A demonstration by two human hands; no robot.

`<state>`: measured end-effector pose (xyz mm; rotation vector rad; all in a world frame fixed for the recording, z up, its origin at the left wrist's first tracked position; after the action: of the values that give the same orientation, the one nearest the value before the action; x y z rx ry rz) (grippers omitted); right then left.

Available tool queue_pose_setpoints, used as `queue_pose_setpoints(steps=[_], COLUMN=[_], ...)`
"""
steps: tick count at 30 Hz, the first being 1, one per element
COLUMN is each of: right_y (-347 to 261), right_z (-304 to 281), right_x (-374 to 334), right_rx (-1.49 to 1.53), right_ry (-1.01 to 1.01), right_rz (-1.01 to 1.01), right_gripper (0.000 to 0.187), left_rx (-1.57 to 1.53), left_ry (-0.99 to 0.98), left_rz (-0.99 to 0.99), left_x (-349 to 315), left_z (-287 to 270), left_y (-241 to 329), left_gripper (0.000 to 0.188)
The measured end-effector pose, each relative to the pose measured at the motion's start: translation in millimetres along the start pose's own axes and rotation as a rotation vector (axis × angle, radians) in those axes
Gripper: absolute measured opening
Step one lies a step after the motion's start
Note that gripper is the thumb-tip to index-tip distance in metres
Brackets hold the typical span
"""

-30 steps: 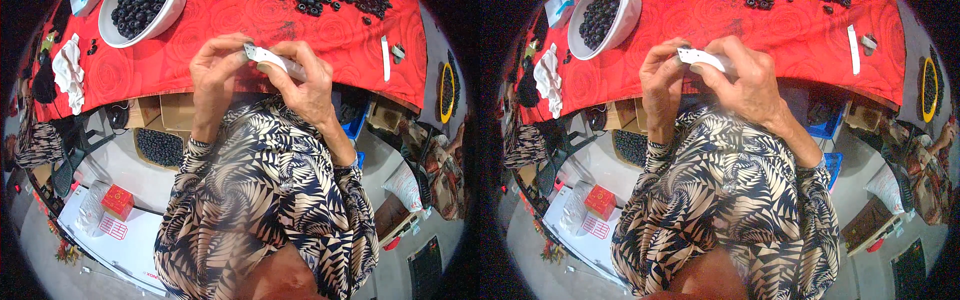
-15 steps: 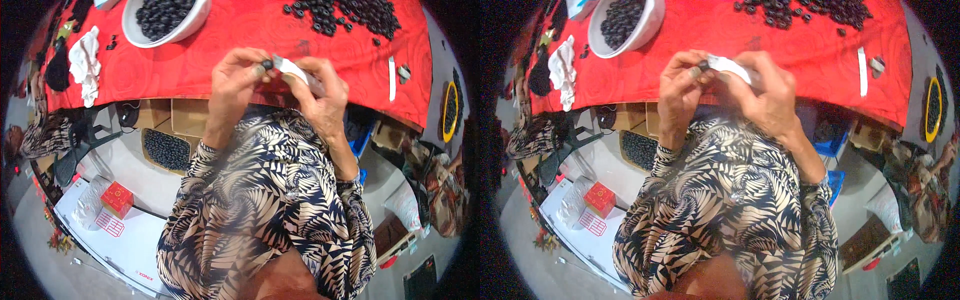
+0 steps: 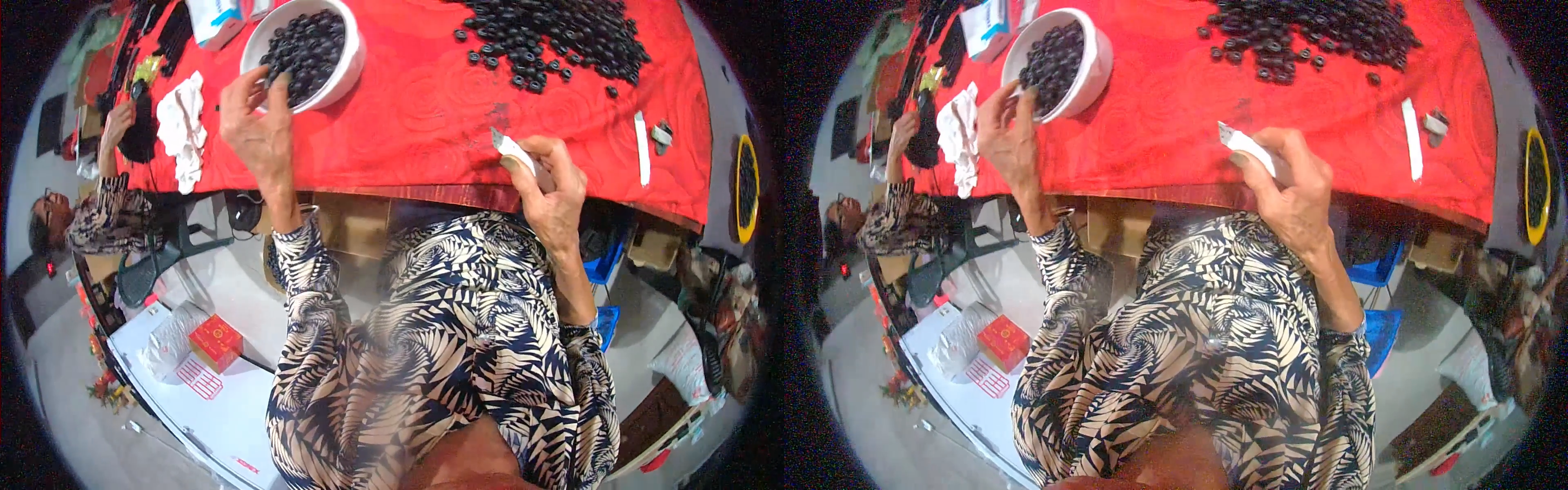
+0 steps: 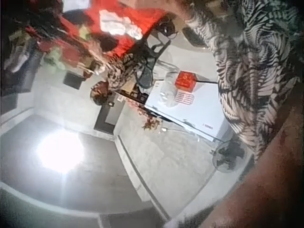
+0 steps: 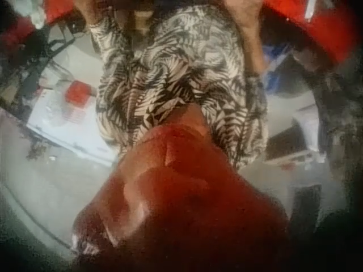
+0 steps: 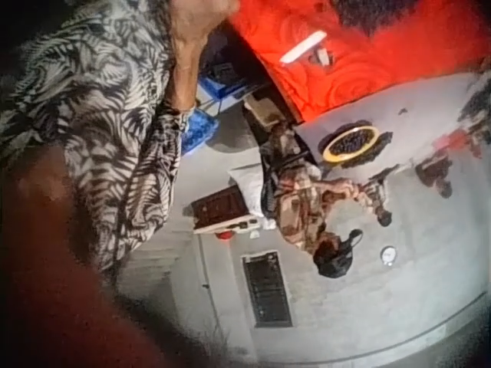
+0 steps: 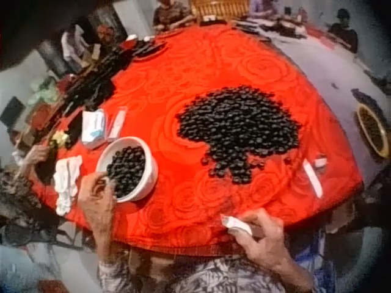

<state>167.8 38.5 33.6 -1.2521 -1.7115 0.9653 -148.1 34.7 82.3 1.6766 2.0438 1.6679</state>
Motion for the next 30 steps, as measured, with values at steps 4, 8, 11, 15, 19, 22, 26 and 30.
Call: queue_pose_setpoints(steps=[4, 8, 11, 15, 19, 22, 26, 30], right_y=[7.5, 11.3, 8.3, 9.1, 12.4, 14.3, 19.0, 16.2], right_z=[-1.5, -4.2, -5.3, -6.7, -9.3, -7.6, -7.1, -5.2], right_x=[-1.6, -3.7, -4.5, -6.3, -7.9, -8.4, -9.1, -8.2], right_rx=[0.005, 0.006, 0.012, 0.084, 0.09, 0.107, 0.148, 0.11], right_ry=[0.015, 0.033, 0.015, -0.001, -0.016, -0.01, -0.005, -0.017], right_rz=[-0.032, -0.033, -0.048, -0.004, 0.045, 0.057, 0.058, 0.038], right_gripper=[0.02, 0.021, 0.021, 0.02, 0.02, 0.02, 0.021, 0.02], left_rx=[-0.093, -0.35, -0.239, -0.098, -0.004, 0.004, -0.152, -0.467], left_ry=[-0.047, -0.537, -0.651, -0.747, -0.805, -0.813, -0.743, -0.676], left_rz=[-0.013, -0.177, 0.055, 0.422, 0.499, 0.424, -0.004, -0.337], left_x=[-4.0, -13.1, -8.8, -4.7, -8.2, -7.3, -8.5, -28.2], left_z=[21.1, 86.5, 125.4, 169.4, 190.4, 189.6, 178.5, 144.9], left_y=[28.6, 49.2, 62.2, 49.8, 39.1, 27.0, 30.7, 28.1], left_gripper=[0.014, 0.01, 0.011, 0.015, 0.017, 0.017, 0.016, 0.018])
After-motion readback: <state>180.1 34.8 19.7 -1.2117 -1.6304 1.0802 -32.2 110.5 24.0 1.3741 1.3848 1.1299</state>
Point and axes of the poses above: each hand's wrist, its own x-axis towards the middle knuckle, its own z-axis out of the palm, y = z × x, the point moved 5 cm from there along x, towards the middle knuckle, and after that the axes turned 9 degrees about -x, right-handed, at the moved point
